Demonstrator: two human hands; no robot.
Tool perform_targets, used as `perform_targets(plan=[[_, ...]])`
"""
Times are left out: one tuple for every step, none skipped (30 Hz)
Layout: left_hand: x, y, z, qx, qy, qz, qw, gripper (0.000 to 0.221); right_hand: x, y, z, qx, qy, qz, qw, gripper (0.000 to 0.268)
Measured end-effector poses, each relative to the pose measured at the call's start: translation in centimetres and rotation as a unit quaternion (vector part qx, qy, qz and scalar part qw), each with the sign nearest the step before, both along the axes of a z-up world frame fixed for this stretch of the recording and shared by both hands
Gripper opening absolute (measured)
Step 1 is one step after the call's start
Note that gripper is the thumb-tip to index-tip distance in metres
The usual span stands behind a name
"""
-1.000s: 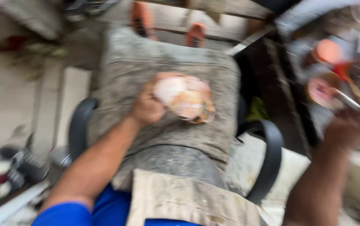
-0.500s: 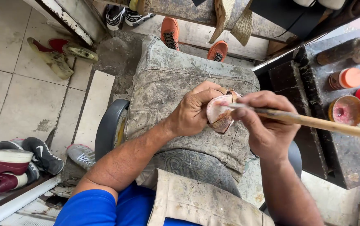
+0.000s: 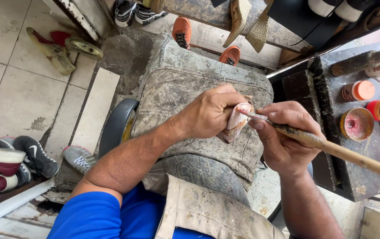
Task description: Applying a liquid coating to a leather sandal using a brush at a repair bench
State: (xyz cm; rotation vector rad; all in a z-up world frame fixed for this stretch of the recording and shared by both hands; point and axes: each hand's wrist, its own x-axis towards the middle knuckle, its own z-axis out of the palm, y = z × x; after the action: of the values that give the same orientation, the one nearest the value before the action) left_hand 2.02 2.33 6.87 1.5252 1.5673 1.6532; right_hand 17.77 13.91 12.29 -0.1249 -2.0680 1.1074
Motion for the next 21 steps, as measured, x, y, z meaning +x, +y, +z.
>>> perform_targets(plan=[[-0.2,0.0,0.2,-0.015,0.005,-0.017,1.000,0.021,0.1,0.2,0.2,0.019,-0.007,0.018,1.000,0.023],[-0.4,0.0,0.5,-0.030,0.010,-0.033,0.999,0.020,0.2,0.5,0.3,0.037,-0.013,0.036,0.999,0.023],[-0.5,0.2,0.2,-0.030,0.009,-0.029,0.999,0.020,0.0,0.5,0.8,0.038,-0.014,0.041,0.998,0.023],[-0.6,0.4,-0.1,-0.039,0.011,-0.045,0.998,0.017,0.0,0.5,1.2,0.075,-0.025,0.064,0.995,0.018],[-0.7,0.5,-0.5,-0.048,0.013,-0.061,0.997,0.016,0.0,0.4,1.7,0.113,-0.037,0.087,0.989,0.015],[-0.8,0.8,-0.9,-0.049,0.010,-0.059,0.997,0.016,0.0,0.4,1.9,0.112,-0.039,0.090,0.989,0.015],[-0.9,1.0,-1.2,-0.068,-0.004,-0.072,0.995,0.014,0.1,0.4,2.2,0.128,-0.044,0.118,0.984,0.013],[-1.0,1.3,-1.6,-0.086,-0.017,-0.086,0.992,0.014,0.1,0.4,2.4,0.144,-0.048,0.144,0.978,0.012],[-1.1,1.3,-1.8,-0.087,-0.019,-0.085,0.992,0.014,0.2,0.3,2.5,0.144,-0.050,0.146,0.978,0.012],[-1.3,1.4,-2.0,-0.087,-0.042,-0.097,0.991,0.019,0.2,0.3,2.6,0.171,-0.064,0.175,0.967,0.009],[-1.5,1.5,-2.1,-0.088,-0.066,-0.109,0.988,0.025,0.3,0.4,2.8,0.198,-0.079,0.204,0.956,0.007],[-1.4,1.5,-2.3,-0.087,-0.066,-0.109,0.988,0.025,0.2,0.8,2.2,0.198,-0.079,0.204,0.955,0.007],[-1.3,1.6,-2.5,-0.093,-0.071,-0.125,0.985,0.023,0.1,1.2,1.5,0.145,-0.062,0.180,0.971,0.010],[-1.1,1.7,-2.8,-0.101,-0.076,-0.146,0.981,0.021,0.3,1.5,0.9,0.089,-0.045,0.151,0.983,0.013],[-1.0,1.7,-2.7,-0.101,-0.076,-0.151,0.980,0.021,0.4,1.3,0.5,0.089,-0.046,0.146,0.984,0.013],[-1.0,1.7,-2.6,-0.101,-0.090,-0.153,0.979,0.023,0.3,1.2,0.2,0.057,-0.040,0.095,0.993,0.016],[-1.0,1.8,-2.6,-0.102,-0.104,-0.154,0.977,0.029,0.2,1.1,-0.1,0.024,-0.032,0.044,0.998,0.020],[-1.2,1.8,-2.6,-0.102,-0.104,-0.154,0.977,0.029,0.4,0.9,-0.2,0.024,-0.034,0.044,0.998,0.020],[-1.4,1.8,-2.7,-0.150,-0.160,-0.172,0.960,0.025,0.5,0.6,-0.3,0.033,-0.037,0.050,0.998,0.019],[-1.5,1.7,-2.8,-0.197,-0.217,-0.186,0.938,0.029,0.7,0.3,-0.5,0.041,-0.044,0.059,0.997,0.019],[-1.6,1.8,-4.4,-0.196,-0.221,-0.184,0.938,0.029,0.8,0.7,-1.0,0.040,-0.047,0.062,0.996,0.019]])
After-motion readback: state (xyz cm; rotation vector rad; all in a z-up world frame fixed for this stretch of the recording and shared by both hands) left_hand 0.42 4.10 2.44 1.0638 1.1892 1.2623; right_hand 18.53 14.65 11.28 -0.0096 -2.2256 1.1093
